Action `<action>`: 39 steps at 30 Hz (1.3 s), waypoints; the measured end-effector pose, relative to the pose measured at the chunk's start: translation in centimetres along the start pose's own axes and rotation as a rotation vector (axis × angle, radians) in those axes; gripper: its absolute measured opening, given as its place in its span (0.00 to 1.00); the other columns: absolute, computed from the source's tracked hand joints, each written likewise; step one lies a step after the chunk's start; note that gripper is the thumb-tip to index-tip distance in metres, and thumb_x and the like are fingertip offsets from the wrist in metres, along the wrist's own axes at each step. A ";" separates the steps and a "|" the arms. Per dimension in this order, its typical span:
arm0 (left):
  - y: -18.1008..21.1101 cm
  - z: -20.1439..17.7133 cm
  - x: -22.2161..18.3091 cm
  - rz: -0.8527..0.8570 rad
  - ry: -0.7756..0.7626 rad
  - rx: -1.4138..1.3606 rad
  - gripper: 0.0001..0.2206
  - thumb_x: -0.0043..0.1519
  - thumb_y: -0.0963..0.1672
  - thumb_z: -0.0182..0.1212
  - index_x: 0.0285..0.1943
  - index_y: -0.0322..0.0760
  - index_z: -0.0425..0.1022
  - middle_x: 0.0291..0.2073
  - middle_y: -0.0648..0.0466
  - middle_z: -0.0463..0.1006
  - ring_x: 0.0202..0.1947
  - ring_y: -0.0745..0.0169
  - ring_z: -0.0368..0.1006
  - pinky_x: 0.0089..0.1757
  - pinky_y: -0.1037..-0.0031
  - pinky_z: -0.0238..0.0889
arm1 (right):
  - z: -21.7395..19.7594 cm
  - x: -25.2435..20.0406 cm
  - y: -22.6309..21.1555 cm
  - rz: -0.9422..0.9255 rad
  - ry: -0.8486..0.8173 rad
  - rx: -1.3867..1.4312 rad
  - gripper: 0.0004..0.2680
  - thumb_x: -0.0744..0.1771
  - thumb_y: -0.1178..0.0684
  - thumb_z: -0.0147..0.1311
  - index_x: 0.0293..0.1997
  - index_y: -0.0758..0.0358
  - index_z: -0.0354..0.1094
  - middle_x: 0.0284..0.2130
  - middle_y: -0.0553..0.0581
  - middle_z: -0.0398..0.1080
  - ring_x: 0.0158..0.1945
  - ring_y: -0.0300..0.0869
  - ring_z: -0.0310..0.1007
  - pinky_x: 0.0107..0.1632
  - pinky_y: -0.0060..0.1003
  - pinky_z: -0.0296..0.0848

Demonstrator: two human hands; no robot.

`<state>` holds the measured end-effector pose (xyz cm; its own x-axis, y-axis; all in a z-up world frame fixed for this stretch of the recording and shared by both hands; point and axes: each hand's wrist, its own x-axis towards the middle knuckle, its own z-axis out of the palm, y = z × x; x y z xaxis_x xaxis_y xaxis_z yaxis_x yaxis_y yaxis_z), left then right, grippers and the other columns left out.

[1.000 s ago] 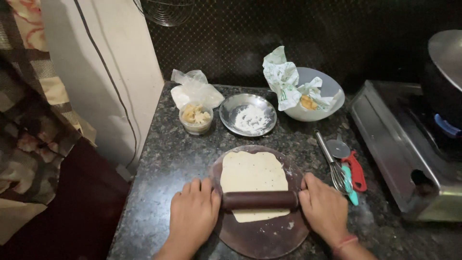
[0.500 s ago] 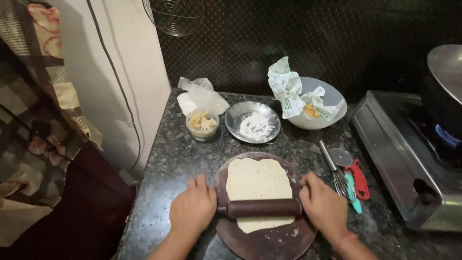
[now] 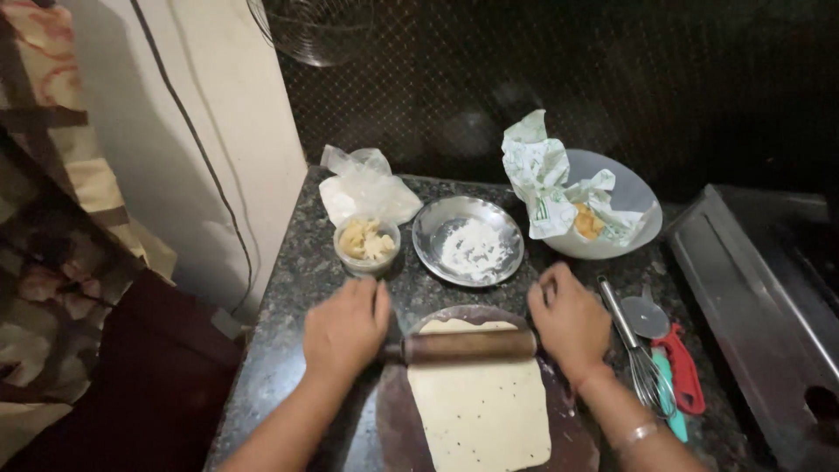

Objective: Rolling out dough and cutting it into rectangular pieces using a rolling pin and a pizza cutter.

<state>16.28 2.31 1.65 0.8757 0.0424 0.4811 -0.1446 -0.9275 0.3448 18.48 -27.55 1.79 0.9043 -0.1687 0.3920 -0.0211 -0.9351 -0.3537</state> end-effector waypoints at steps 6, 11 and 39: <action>-0.9 1.9 3.3 0.004 -0.038 -0.058 0.16 0.67 0.51 0.53 0.32 0.40 0.75 0.27 0.42 0.80 0.26 0.37 0.77 0.31 0.50 0.69 | 1.7 3.5 0.0 0.076 -0.065 0.014 0.09 0.66 0.42 0.52 0.41 0.54 0.67 0.28 0.61 0.77 0.35 0.61 0.77 0.38 0.57 0.72; -0.4 1.1 2.3 -0.073 -0.116 -0.055 0.16 0.67 0.52 0.51 0.36 0.39 0.75 0.32 0.42 0.81 0.31 0.36 0.77 0.35 0.49 0.69 | 1.1 2.8 0.1 0.052 -0.119 -0.036 0.09 0.66 0.43 0.51 0.42 0.53 0.66 0.27 0.62 0.76 0.34 0.61 0.77 0.38 0.58 0.72; 2.8 -5.1 -13.9 0.185 -0.075 0.052 0.14 0.60 0.49 0.54 0.27 0.38 0.76 0.21 0.47 0.79 0.25 0.43 0.76 0.29 0.51 0.67 | -7.1 -12.8 3.0 0.023 -0.242 -0.190 0.08 0.66 0.45 0.47 0.38 0.56 0.67 0.35 0.52 0.75 0.41 0.52 0.76 0.44 0.48 0.71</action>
<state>1.36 0.96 0.01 0.8687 -0.1562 0.4701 -0.2836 -0.9349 0.2134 3.87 -30.39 1.72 0.9775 -0.1328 0.1641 -0.1015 -0.9773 -0.1859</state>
